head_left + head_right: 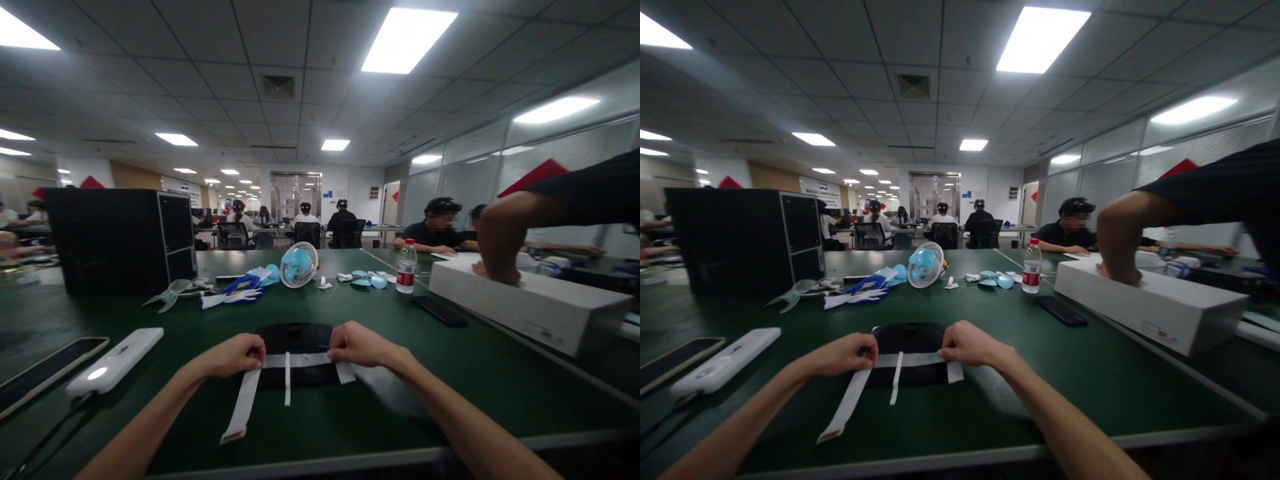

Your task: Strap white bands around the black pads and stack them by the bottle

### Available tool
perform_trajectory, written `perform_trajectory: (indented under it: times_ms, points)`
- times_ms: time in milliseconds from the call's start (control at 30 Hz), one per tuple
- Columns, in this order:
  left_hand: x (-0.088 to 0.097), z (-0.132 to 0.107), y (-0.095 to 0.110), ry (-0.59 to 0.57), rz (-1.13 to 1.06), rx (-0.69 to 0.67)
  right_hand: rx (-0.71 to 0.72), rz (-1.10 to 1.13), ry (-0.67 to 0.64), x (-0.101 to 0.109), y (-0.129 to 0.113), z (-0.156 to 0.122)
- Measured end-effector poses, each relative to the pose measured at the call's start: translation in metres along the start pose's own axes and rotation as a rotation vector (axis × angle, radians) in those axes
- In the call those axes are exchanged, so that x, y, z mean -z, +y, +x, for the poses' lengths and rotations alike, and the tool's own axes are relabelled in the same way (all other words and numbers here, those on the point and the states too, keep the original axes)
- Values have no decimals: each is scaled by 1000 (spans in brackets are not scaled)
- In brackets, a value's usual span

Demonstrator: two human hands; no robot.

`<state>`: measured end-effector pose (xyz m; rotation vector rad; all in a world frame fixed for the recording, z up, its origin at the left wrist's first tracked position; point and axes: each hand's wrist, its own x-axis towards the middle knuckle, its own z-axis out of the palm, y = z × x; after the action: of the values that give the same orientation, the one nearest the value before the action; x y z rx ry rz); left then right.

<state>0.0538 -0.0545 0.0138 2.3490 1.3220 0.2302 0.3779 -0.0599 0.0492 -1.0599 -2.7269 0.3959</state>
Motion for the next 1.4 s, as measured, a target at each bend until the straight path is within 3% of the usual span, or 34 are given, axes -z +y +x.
perform_trajectory:
  times_ms: [200,400,567,733,933,1067,1200,1400]
  points:
    - [-1,6,-5,136,-8,62,-44,-58,110,0,-7,18]
    - [1,12,-24,360,219,203,-1,-163,118,-17,-1,62]
    - [3,13,-38,396,314,248,12,-259,102,-33,8,103]
    - [6,13,-47,395,345,302,-79,-299,81,-38,11,117]
    - [5,13,-53,349,353,384,-68,-243,108,-33,16,106]
    - [4,12,-53,336,332,394,-174,-210,192,-12,31,90]
    - [5,10,-51,298,258,390,-372,-204,315,18,67,62]
    - [6,8,-46,264,199,401,-767,-271,399,48,145,-3]
